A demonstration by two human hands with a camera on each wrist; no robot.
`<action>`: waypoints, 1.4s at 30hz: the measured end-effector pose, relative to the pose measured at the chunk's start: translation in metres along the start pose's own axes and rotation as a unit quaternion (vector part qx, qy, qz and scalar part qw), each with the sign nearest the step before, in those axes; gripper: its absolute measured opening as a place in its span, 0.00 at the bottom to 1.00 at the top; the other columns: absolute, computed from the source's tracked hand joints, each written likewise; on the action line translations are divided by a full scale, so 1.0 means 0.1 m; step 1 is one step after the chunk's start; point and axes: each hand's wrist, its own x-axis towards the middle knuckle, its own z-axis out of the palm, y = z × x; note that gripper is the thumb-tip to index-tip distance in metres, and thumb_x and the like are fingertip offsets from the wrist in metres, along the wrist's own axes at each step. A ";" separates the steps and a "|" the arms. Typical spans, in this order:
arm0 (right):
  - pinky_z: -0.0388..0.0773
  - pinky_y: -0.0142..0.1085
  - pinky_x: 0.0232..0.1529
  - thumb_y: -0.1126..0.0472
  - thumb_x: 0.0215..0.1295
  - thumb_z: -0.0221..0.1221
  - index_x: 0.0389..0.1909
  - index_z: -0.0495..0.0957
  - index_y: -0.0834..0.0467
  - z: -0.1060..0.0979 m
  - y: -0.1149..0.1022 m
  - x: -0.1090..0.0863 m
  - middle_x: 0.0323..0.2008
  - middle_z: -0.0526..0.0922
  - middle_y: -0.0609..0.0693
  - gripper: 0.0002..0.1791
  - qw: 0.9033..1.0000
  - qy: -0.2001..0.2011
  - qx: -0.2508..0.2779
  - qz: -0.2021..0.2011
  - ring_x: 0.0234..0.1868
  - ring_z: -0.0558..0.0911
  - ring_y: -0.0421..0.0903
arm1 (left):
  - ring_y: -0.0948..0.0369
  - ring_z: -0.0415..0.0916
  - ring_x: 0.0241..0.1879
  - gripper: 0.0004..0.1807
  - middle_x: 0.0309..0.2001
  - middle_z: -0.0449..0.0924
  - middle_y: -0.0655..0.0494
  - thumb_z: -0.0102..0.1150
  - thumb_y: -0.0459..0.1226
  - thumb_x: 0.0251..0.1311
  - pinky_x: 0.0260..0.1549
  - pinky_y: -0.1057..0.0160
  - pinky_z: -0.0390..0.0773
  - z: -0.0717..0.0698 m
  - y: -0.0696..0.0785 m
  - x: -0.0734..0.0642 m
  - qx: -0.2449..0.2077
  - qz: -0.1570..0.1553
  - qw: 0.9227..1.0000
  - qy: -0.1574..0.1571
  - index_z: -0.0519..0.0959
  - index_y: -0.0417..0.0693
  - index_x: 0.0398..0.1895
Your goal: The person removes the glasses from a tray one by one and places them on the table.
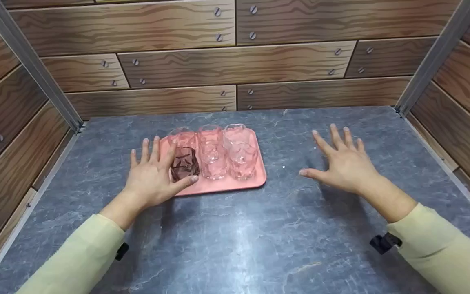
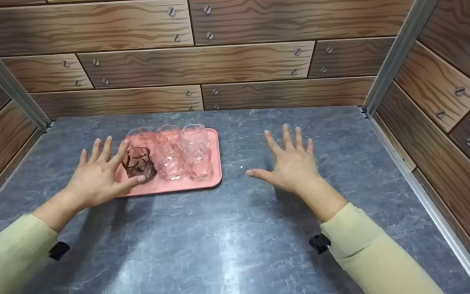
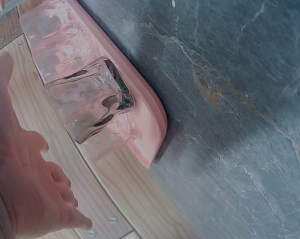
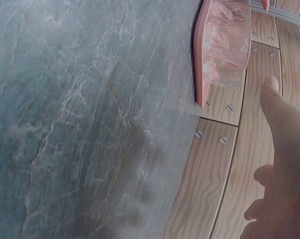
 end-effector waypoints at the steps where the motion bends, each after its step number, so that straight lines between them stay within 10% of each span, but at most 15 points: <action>1: 0.36 0.77 0.74 0.11 0.58 0.47 0.88 0.43 0.50 0.00 0.00 0.00 0.84 0.34 0.70 0.68 1.000 -0.001 0.000 0.000 0.81 0.34 0.76 | 0.30 0.30 0.81 0.68 0.83 0.34 0.29 0.34 0.85 0.57 0.75 0.25 0.33 0.00 0.00 0.00 0.000 0.000 1.000 0.000 0.41 0.50 0.89; 26: 0.46 0.70 0.78 0.24 0.67 0.59 0.86 0.53 0.54 0.47 -0.63 0.41 0.84 0.44 0.68 0.58 0.992 -0.017 0.080 -0.100 0.82 0.46 0.73 | 0.27 0.36 0.80 0.66 0.82 0.40 0.27 0.42 0.81 0.61 0.75 0.26 0.36 0.29 -0.48 -0.02 -0.033 -0.032 0.998 -0.036 0.44 0.46 0.88; 42: 0.52 0.69 0.77 0.34 0.72 0.62 0.77 0.68 0.64 0.67 -0.84 0.62 0.81 0.56 0.68 0.47 0.980 -0.050 0.101 -0.161 0.80 0.54 0.72 | 0.27 0.45 0.79 0.64 0.82 0.50 0.31 0.48 0.79 0.62 0.78 0.31 0.45 0.46 -0.62 0.06 -0.053 0.012 0.994 -0.090 0.56 0.37 0.83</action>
